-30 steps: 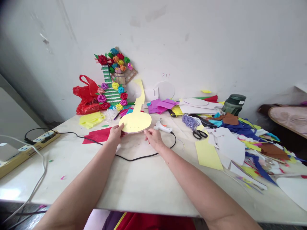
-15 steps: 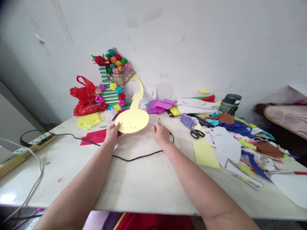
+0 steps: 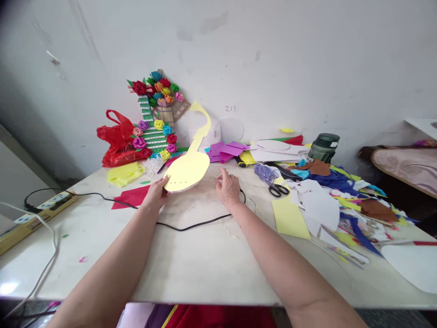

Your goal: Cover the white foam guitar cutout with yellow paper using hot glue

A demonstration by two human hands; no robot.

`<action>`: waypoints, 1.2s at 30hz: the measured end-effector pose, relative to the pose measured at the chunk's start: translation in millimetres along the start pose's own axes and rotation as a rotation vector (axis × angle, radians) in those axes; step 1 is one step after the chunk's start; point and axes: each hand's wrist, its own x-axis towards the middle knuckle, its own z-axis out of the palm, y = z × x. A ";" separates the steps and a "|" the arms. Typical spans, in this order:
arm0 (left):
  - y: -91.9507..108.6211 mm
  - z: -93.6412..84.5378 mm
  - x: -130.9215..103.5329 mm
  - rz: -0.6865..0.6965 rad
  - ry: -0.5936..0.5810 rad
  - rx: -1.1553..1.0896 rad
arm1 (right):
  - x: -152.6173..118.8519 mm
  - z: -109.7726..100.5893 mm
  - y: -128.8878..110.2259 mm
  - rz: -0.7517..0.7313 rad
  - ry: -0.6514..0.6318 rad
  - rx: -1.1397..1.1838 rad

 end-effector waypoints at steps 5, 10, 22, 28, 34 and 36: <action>0.3 -2.8 4.5 -0.045 0.066 -0.137 | 5.9 -6.2 4.9 0.018 0.002 -0.095; 1.8 -1.9 4.8 -0.050 0.125 -0.221 | 14.5 -20.6 20.7 0.126 -0.008 -0.265; 17.3 0.6 -3.2 -0.167 0.135 -0.320 | 16.7 -27.6 43.6 0.149 -0.506 -0.345; 18.1 -1.3 -1.0 -0.180 0.188 -0.284 | 10.7 -16.7 39.4 0.047 -0.432 -0.375; 13.8 -2.8 2.2 -0.117 0.257 -0.194 | 6.1 -7.9 29.7 0.035 -0.380 -0.378; 12.6 -3.5 3.0 -0.087 0.261 -0.159 | 5.1 -5.9 26.4 0.028 -0.376 -0.375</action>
